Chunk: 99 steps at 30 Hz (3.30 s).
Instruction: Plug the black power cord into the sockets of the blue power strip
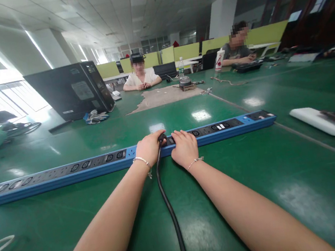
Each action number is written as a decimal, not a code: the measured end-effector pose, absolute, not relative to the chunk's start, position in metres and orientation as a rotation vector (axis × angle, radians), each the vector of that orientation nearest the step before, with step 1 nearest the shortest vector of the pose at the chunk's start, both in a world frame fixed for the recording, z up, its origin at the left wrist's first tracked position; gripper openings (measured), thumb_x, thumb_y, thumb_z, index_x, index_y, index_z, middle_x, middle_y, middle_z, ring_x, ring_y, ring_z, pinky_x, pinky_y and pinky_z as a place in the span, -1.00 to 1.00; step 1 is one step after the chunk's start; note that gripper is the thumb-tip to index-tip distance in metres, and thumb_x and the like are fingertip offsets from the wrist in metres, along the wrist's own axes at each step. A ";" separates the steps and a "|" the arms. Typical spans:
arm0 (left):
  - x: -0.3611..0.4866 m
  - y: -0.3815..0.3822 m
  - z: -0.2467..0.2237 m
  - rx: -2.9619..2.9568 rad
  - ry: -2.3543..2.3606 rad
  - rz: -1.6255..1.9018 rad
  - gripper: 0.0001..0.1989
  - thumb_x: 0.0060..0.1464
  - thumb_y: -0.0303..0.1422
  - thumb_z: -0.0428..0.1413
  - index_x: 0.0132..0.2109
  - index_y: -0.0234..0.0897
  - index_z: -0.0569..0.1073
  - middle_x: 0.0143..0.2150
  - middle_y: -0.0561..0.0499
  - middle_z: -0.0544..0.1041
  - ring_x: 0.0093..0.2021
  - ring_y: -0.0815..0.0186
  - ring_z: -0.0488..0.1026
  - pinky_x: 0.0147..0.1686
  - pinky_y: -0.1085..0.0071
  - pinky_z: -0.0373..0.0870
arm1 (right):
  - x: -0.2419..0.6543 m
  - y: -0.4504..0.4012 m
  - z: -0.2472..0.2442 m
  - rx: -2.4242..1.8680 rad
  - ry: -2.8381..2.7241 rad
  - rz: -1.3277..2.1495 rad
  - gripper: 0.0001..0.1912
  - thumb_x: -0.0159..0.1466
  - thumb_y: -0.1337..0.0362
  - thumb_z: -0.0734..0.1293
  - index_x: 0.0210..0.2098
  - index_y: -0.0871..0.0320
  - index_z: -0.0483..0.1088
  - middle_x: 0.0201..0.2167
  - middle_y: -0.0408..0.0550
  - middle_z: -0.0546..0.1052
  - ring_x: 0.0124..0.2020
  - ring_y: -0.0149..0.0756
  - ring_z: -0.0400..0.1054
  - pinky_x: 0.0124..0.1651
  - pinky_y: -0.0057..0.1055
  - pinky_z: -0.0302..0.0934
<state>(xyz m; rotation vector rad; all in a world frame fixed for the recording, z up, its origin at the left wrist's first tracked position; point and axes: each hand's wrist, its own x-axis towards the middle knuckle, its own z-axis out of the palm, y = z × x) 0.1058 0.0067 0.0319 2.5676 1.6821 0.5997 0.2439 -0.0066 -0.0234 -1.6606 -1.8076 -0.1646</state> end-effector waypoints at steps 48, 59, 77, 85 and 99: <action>0.072 -0.010 -0.007 2.685 1.959 0.559 -0.44 0.10 -0.08 -0.05 0.17 -0.29 0.21 0.21 -0.20 0.28 0.23 0.09 0.16 0.15 0.08 0.06 | 0.226 -0.007 -0.009 -1.356 -2.010 -0.135 -0.64 0.28 0.30 0.11 0.02 0.14 0.33 0.02 -0.03 0.44 -0.05 -0.30 0.36 0.05 -0.36 0.17; 0.076 -0.013 -0.007 2.708 1.958 0.609 -0.46 0.11 -0.07 -0.06 0.15 -0.27 0.24 0.15 -0.17 0.34 0.17 0.11 0.20 0.12 0.12 0.07 | 0.224 -0.005 -0.012 -1.277 -1.905 -0.107 -0.64 0.33 0.28 0.06 0.02 0.16 0.33 0.05 -0.04 0.41 0.05 -0.37 0.30 0.11 -0.44 0.16; 0.074 -0.011 -0.007 2.685 1.940 0.609 -0.46 0.12 -0.03 -0.08 0.15 -0.24 0.24 0.16 -0.17 0.33 0.18 0.12 0.20 0.14 0.13 0.04 | 0.373 0.008 -0.010 -1.406 -1.325 0.094 -0.66 0.10 0.17 0.25 -0.20 0.14 0.50 -0.22 -0.01 0.57 -0.14 -0.17 0.43 0.00 -0.18 0.26; 0.074 -0.012 -0.006 2.687 1.941 0.599 -0.45 0.11 -0.04 -0.08 0.15 -0.24 0.23 0.16 -0.17 0.33 0.18 0.12 0.19 0.13 0.13 0.04 | 0.369 0.006 -0.010 -1.469 -1.449 -0.020 -0.64 0.13 0.16 0.21 -0.16 0.12 0.49 -0.24 -0.02 0.57 -0.21 -0.22 0.43 -0.06 -0.25 0.28; 0.074 -0.011 -0.008 2.698 1.941 0.619 -0.45 0.12 -0.05 -0.08 0.15 -0.27 0.24 0.16 -0.16 0.34 0.18 0.12 0.19 0.13 0.13 0.05 | 0.368 -0.010 -0.012 -1.546 -1.705 -0.166 -0.66 0.21 0.21 0.18 -0.07 0.06 0.43 -0.12 -0.05 0.53 -0.11 -0.20 0.42 0.04 -0.18 0.25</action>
